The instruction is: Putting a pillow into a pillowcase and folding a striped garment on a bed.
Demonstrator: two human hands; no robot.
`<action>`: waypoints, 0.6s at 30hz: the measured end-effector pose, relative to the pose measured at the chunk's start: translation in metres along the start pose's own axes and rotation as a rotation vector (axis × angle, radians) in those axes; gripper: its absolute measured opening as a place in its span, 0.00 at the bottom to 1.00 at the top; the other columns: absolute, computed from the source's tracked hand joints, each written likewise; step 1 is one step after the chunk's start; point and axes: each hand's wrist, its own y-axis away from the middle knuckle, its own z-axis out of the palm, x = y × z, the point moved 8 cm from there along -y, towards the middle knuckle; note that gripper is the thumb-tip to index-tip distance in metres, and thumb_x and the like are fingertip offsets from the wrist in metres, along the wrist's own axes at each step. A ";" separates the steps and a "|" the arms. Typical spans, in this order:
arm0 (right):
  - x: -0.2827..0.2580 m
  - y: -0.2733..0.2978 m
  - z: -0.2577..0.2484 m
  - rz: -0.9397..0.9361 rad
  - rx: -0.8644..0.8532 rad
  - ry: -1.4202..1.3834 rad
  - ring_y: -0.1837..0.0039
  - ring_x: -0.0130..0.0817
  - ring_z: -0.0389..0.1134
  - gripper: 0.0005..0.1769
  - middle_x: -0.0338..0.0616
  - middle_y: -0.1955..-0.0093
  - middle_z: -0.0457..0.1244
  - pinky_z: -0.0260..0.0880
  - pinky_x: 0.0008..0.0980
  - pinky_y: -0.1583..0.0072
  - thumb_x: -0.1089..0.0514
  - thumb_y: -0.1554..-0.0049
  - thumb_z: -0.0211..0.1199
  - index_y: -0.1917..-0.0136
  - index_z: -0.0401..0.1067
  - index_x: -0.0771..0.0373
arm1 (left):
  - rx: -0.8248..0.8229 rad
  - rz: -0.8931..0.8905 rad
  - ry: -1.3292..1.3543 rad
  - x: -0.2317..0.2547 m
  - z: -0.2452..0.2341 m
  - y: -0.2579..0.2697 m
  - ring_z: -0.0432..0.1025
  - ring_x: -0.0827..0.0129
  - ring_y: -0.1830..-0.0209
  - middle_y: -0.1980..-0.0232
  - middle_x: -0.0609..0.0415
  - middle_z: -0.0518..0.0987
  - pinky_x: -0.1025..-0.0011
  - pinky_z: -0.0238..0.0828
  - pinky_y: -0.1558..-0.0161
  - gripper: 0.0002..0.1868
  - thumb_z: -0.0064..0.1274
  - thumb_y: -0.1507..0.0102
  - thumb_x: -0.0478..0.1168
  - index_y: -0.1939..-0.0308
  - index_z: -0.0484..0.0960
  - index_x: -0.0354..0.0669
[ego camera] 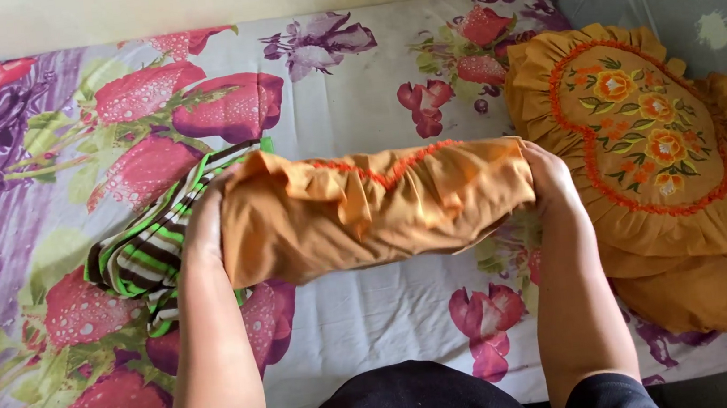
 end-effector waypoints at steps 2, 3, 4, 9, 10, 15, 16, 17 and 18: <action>0.013 -0.012 -0.003 0.047 0.041 0.044 0.56 0.33 0.69 0.19 0.43 0.50 0.70 0.70 0.31 0.58 0.52 0.34 0.53 0.36 0.74 0.63 | 0.055 -0.017 -0.004 -0.016 -0.025 -0.025 0.76 0.64 0.44 0.36 0.47 0.79 0.64 0.73 0.42 0.36 0.46 0.37 0.56 0.29 0.72 0.42; 0.020 -0.017 -0.006 0.092 0.078 0.087 0.58 0.34 0.67 0.19 0.45 0.51 0.69 0.66 0.33 0.60 0.52 0.32 0.53 0.37 0.75 0.66 | 0.110 -0.032 -0.008 -0.025 -0.039 -0.038 0.78 0.64 0.46 0.38 0.46 0.81 0.64 0.74 0.43 0.37 0.42 0.35 0.58 0.30 0.75 0.39; 0.029 -0.023 -0.006 0.091 0.080 0.087 0.58 0.34 0.67 0.19 0.45 0.51 0.69 0.66 0.33 0.60 0.52 0.32 0.53 0.37 0.75 0.66 | 0.107 -0.032 -0.009 -0.029 -0.044 -0.047 0.78 0.64 0.46 0.38 0.46 0.81 0.64 0.74 0.43 0.37 0.42 0.35 0.58 0.30 0.75 0.39; 0.030 -0.025 0.026 0.083 0.002 -0.137 0.54 0.34 0.73 0.18 0.45 0.50 0.72 0.76 0.31 0.55 0.59 0.37 0.47 0.43 0.76 0.65 | 0.529 0.259 -1.229 0.024 -0.007 -0.020 0.50 0.40 0.23 0.23 0.31 0.57 0.47 0.45 0.27 0.39 0.53 0.36 0.63 0.27 0.66 0.47; 0.038 -0.036 0.024 0.082 0.005 -0.140 0.54 0.34 0.73 0.18 0.45 0.50 0.72 0.76 0.31 0.55 0.59 0.37 0.47 0.43 0.76 0.65 | 0.526 0.262 -1.232 0.016 0.005 -0.025 0.50 0.40 0.23 0.23 0.31 0.57 0.47 0.45 0.27 0.39 0.53 0.36 0.63 0.27 0.66 0.47; 0.052 -0.077 0.009 -0.071 -0.016 -0.030 0.55 0.33 0.70 0.16 0.44 0.52 0.70 0.71 0.31 0.58 0.56 0.36 0.55 0.42 0.75 0.68 | 0.009 0.563 -1.787 0.008 0.148 0.006 0.36 0.41 0.19 0.17 0.33 0.47 0.36 0.29 0.30 0.60 0.66 0.53 0.72 0.23 0.57 0.58; 0.047 -0.071 0.009 -0.070 -0.014 -0.029 0.55 0.33 0.70 0.16 0.44 0.52 0.70 0.71 0.31 0.58 0.56 0.36 0.55 0.42 0.75 0.68 | 0.006 0.561 -1.786 -0.007 0.144 -0.010 0.36 0.41 0.19 0.17 0.33 0.47 0.36 0.29 0.30 0.60 0.66 0.53 0.72 0.23 0.57 0.58; 0.042 -0.065 0.007 -0.072 0.003 -0.009 0.54 0.34 0.69 0.18 0.45 0.50 0.68 0.70 0.34 0.55 0.52 0.34 0.56 0.40 0.74 0.68 | -0.136 0.463 -1.758 -0.032 0.142 -0.027 0.35 0.44 0.19 0.17 0.37 0.48 0.38 0.27 0.28 0.69 0.69 0.55 0.73 0.20 0.49 0.56; 0.034 -0.059 0.006 -0.079 0.022 0.007 0.52 0.35 0.68 0.20 0.47 0.48 0.67 0.69 0.36 0.53 0.49 0.32 0.57 0.39 0.73 0.69 | -0.276 0.372 -1.724 -0.056 0.142 -0.044 0.35 0.47 0.18 0.18 0.42 0.49 0.40 0.24 0.27 0.77 0.71 0.58 0.74 0.17 0.41 0.54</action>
